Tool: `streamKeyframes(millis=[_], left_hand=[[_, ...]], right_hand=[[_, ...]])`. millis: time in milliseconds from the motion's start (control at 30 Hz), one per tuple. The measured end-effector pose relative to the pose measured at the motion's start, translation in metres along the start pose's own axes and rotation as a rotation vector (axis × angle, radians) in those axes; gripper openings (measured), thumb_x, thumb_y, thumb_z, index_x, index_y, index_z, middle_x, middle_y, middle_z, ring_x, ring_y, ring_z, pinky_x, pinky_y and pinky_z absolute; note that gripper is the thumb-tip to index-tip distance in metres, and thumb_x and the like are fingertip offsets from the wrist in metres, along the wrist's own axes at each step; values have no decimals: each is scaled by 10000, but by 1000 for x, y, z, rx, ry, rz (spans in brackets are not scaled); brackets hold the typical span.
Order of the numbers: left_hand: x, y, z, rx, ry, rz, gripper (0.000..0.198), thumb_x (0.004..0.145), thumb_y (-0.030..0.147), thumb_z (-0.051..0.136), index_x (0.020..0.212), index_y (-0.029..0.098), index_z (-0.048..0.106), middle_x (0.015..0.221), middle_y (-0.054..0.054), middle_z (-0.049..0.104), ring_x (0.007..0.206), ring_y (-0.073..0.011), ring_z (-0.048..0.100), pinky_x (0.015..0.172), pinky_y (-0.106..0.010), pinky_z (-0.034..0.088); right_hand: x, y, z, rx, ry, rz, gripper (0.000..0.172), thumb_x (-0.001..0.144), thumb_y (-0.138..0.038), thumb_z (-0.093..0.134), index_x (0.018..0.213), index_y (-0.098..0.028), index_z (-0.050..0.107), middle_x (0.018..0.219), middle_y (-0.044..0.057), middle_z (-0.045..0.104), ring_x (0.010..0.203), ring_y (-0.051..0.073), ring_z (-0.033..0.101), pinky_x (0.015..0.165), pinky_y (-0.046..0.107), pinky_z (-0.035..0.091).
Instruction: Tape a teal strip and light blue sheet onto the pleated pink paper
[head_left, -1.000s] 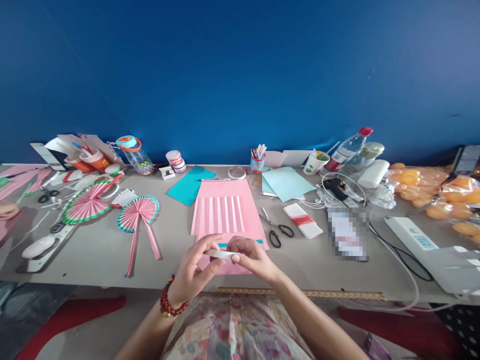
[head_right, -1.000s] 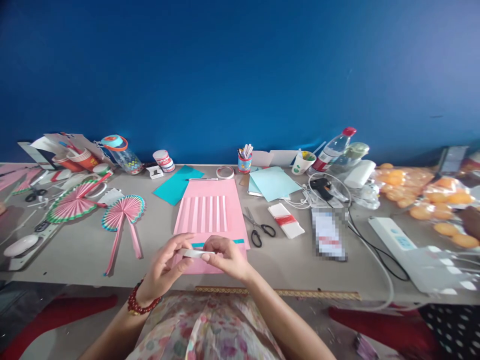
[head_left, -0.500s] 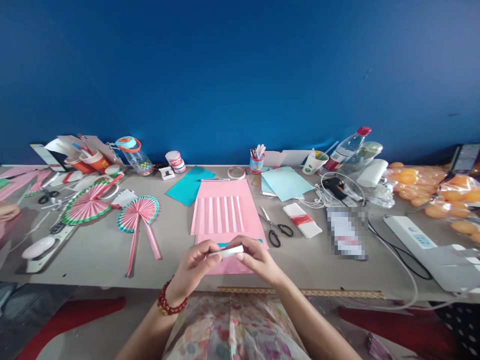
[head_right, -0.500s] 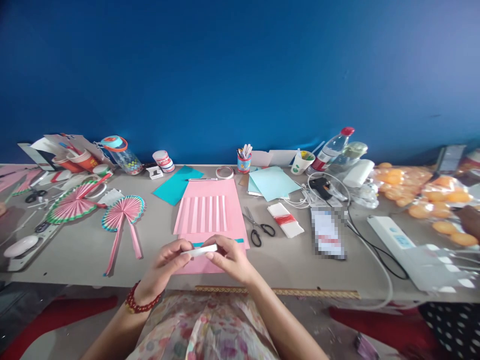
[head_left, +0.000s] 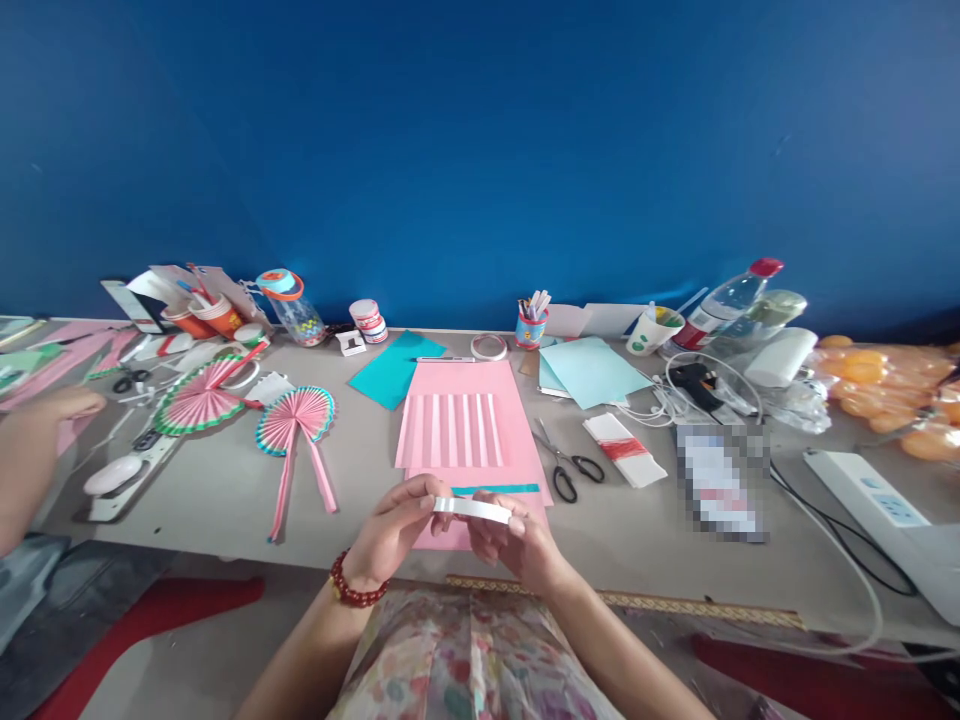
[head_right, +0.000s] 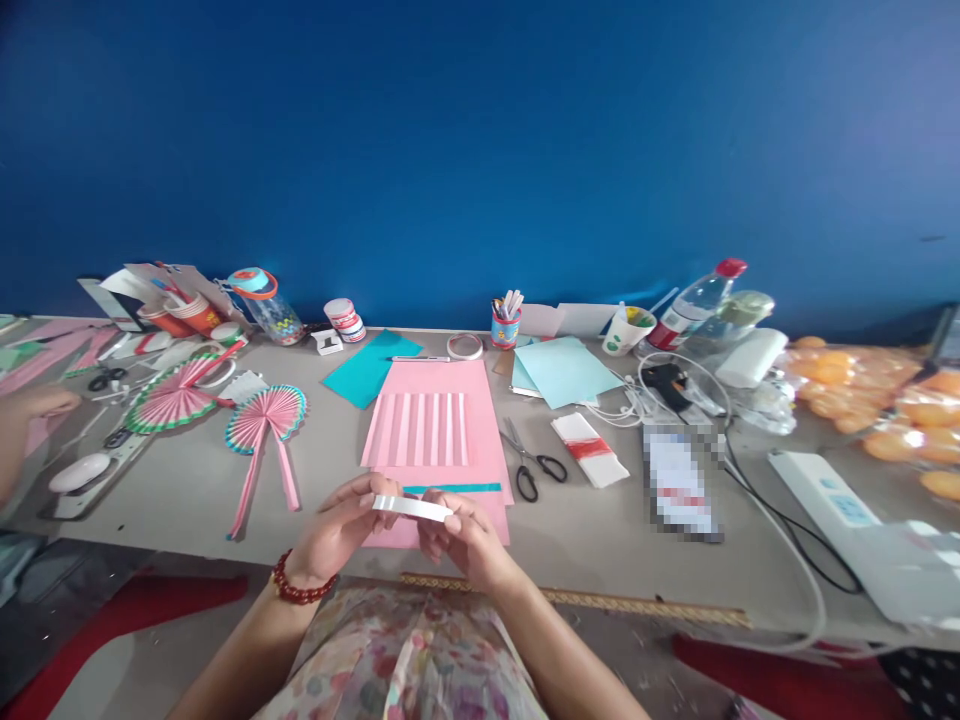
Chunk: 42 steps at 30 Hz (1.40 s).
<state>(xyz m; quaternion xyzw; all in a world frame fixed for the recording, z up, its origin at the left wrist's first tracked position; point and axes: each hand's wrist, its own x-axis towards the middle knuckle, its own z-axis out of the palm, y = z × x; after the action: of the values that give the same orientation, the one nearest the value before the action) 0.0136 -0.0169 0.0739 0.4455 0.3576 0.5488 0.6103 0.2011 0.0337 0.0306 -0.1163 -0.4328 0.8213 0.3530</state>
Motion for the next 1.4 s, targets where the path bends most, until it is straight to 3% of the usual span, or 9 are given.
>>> streamKeyframes(millis=[133, 333, 567, 833, 967, 1133, 1400], left_hand=[[-5, 1, -2, 148, 27, -71, 339, 870, 420, 601, 673, 162, 500, 616, 23, 406, 590, -100, 364, 575, -243, 315], [-7, 12, 8, 477, 43, -36, 406, 860, 438, 604, 614, 171, 424, 573, 45, 348, 559, -83, 296, 527, -227, 247], [-9, 20, 4, 517, -72, 17, 291, 858, 383, 594, 686, 160, 522, 678, 2, 498, 644, -107, 422, 610, -228, 346], [-13, 28, 0, 796, -151, 128, 135, 850, 273, 552, 770, 171, 588, 730, -16, 576, 729, -140, 496, 773, -267, 409], [-17, 25, -1, 865, -168, 102, 69, 836, 227, 535, 823, 186, 589, 777, -8, 603, 758, -140, 530, 778, -245, 416], [-21, 14, 5, 999, -109, 119, 123, 745, 165, 517, 859, 191, 556, 818, -23, 603, 787, -162, 545, 762, -247, 424], [-20, 2, 18, 1122, -25, 162, 85, 672, 146, 464, 728, 202, 434, 688, -7, 491, 688, -162, 482, 662, -259, 380]], right_hand=[[2, -20, -4, -321, -123, 104, 342, 890, -517, 566, 879, -176, 585, 882, 45, 549, 586, 105, 479, 542, 262, 391], [8, -38, 10, -807, -112, 27, 388, 917, -504, 549, 698, -185, 528, 712, 9, 489, 674, 141, 451, 603, 268, 330], [10, -26, 13, -744, -98, -33, 537, 850, -614, 572, 597, -206, 329, 634, -22, 349, 630, 138, 368, 595, 277, 307], [8, -33, 10, -907, -56, 12, 504, 833, -546, 618, 630, -211, 302, 652, -25, 348, 643, 135, 347, 581, 264, 270], [7, -38, 6, -999, -60, 67, 511, 829, -569, 609, 638, -211, 299, 654, -35, 313, 621, 122, 303, 551, 255, 228], [5, -47, 8, -1175, -48, 113, 457, 842, -556, 600, 677, -210, 349, 690, -28, 378, 625, 121, 358, 549, 238, 281], [0, -49, 18, -1561, 16, 57, 505, 801, -637, 604, 650, -212, 376, 626, -43, 419, 539, 104, 384, 499, 218, 288]])
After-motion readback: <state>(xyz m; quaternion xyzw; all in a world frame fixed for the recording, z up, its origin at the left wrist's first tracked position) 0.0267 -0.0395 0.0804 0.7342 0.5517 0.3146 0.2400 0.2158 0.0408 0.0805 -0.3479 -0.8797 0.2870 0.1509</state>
